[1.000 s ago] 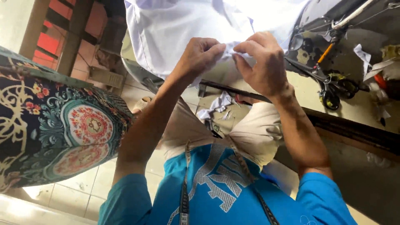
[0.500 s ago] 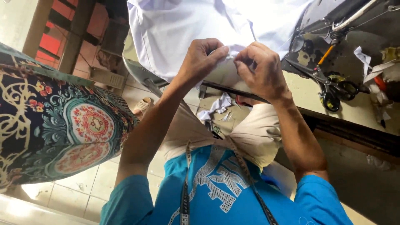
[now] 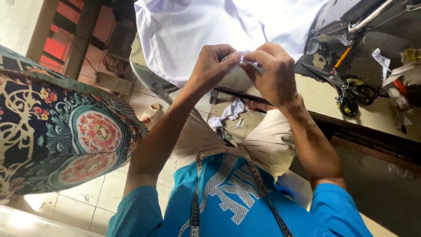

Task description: A person is preparing a white garment by folding and then cutting the fabric with scissors on a workbench.

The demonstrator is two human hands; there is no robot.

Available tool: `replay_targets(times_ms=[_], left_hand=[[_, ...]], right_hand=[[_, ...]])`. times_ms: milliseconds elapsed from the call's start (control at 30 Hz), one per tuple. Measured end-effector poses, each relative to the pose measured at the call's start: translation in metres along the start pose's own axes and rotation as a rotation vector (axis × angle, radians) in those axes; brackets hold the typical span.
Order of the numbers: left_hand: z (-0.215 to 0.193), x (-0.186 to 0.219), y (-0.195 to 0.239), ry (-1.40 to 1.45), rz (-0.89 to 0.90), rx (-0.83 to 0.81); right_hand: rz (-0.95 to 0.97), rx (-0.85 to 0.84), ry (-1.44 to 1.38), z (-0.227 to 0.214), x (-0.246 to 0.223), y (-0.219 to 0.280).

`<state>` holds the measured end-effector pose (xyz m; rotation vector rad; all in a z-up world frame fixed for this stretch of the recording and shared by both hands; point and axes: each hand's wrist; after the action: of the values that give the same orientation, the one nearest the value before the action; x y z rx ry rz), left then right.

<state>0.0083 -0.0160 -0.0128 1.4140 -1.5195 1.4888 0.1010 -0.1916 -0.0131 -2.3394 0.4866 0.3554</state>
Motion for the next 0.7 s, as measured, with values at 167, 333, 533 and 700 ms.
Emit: replay_targets(times_ms=[167, 333, 533, 700], left_hand=[[-0.004, 0.016, 0.002, 0.007, -0.038, -0.021], [0.003, -0.004, 0.000, 0.091, -0.007, 0.006], [0.011, -0.011, -0.006, 0.086, 0.004, 0.016], [0.006, -0.001, -0.009, 0.221, -0.338, 0.077]], right_hand=[[0.049, -0.090, -0.084, -0.021, -0.009, -0.001], [0.119, -0.119, -0.213, -0.014, 0.007, 0.008], [0.187, -0.037, -0.509, -0.001, 0.007, 0.016], [0.114, 0.039, -0.610, -0.012, -0.032, 0.002]])
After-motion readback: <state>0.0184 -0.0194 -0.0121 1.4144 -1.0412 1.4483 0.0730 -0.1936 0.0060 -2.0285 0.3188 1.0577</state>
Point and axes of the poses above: each hand's wrist, its own y-axis away from the middle knuckle, its own z-axis out of the palm, x = y × z, and after that the axes turned 7 degrees about z, right-handed
